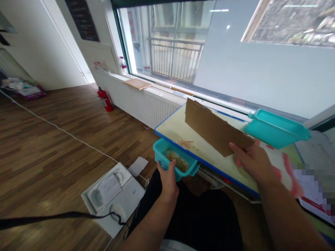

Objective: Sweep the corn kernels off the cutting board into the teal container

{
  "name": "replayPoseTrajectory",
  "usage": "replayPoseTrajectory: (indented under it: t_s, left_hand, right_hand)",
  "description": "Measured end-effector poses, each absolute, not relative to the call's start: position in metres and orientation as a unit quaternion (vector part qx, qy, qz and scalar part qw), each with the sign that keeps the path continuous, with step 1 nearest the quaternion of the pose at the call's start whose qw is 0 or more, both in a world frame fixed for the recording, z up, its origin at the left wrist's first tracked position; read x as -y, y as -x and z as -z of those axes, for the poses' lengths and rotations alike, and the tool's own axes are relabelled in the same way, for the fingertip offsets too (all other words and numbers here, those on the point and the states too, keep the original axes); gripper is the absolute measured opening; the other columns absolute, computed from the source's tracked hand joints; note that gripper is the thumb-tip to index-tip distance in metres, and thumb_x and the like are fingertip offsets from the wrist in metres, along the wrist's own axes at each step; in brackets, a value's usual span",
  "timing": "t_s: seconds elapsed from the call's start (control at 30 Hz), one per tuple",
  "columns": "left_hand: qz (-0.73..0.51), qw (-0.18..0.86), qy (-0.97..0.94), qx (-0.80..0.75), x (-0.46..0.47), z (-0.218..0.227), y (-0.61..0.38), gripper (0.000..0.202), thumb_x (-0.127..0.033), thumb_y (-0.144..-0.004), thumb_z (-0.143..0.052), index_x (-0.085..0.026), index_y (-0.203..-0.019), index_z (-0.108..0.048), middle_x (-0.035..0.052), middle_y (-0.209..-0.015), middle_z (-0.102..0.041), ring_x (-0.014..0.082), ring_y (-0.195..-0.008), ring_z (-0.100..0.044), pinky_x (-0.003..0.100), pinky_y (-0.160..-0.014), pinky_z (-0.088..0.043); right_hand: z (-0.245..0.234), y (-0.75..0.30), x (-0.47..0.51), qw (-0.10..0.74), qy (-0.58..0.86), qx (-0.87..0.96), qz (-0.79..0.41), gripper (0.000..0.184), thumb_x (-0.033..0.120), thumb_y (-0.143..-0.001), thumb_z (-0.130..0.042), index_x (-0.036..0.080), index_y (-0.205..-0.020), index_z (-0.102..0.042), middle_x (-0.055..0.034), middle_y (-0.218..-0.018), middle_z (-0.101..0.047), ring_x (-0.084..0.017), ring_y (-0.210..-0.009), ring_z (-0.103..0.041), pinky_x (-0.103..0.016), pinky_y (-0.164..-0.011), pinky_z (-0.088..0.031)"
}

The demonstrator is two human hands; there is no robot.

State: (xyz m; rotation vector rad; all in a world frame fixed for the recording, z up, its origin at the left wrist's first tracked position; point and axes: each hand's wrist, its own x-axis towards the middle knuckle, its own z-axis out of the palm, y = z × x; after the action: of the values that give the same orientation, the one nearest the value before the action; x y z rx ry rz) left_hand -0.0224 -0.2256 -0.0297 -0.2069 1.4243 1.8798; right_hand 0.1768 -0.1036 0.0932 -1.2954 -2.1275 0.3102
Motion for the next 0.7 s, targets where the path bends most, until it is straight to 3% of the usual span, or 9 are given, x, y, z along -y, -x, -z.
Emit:
replayPoseTrajectory:
  t_s: [0.13, 0.33, 0.53, 0.7]
  left_hand:
    - [-0.728, 0.386, 0.08, -0.56, 0.225, 0.027, 0.026, 0.091, -0.031, -0.073, -0.074, -0.025, -0.149, -0.026, 0.0105, -0.125, -0.06, 0.0247, -0.106, -0.063, 0.038, -0.087, -0.053]
    - [-0.718, 0.387, 0.079, -0.573, 0.225, 0.024, 0.027, 0.093, -0.032, -0.072, -0.075, -0.024, -0.15, -0.024, 0.0118, -0.126, -0.059, 0.026, -0.107, -0.062, 0.04, -0.087, -0.053]
    - [-0.74, 0.378, 0.075, -0.55, 0.224, 0.029, 0.028, 0.087, -0.029, -0.072, -0.075, -0.023, -0.146, -0.03, 0.0112, -0.126, -0.059, 0.025, -0.107, -0.062, 0.04, -0.089, -0.052]
    - [-0.744, 0.372, 0.075, -0.55, 0.223, 0.037, 0.03, 0.088, -0.031, -0.071, -0.077, -0.025, -0.146, -0.031, 0.0109, -0.128, -0.057, 0.0255, -0.11, -0.061, 0.039, -0.089, -0.052]
  right_hand:
    - [-0.088, -0.167, 0.148, 0.25, 0.621, 0.743, -0.005, 0.046, 0.057, -0.085, -0.043, 0.02, -0.087, -0.071, -0.0156, -0.067, -0.069, -0.035, -0.069, -0.067, -0.043, -0.058, -0.048]
    - [-0.088, -0.131, 0.165, 0.211, 0.606, 0.766, 0.028, 0.042, 0.046, -0.089, -0.04, 0.019, -0.084, -0.072, -0.0157, -0.062, -0.067, -0.031, -0.058, -0.063, -0.039, -0.054, -0.045]
    - [-0.09, -0.097, 0.19, 0.203, 0.589, 0.782, 0.02, 0.038, 0.031, -0.092, -0.041, 0.015, -0.113, -0.068, -0.0118, -0.077, -0.073, -0.024, -0.068, -0.068, -0.031, -0.06, -0.046]
    - [-0.088, -0.087, 0.203, 0.197, 0.573, 0.795, 0.019, 0.039, 0.031, -0.093, -0.042, 0.011, -0.113, -0.068, -0.0133, -0.081, -0.073, -0.024, -0.072, -0.069, -0.029, -0.062, -0.045]
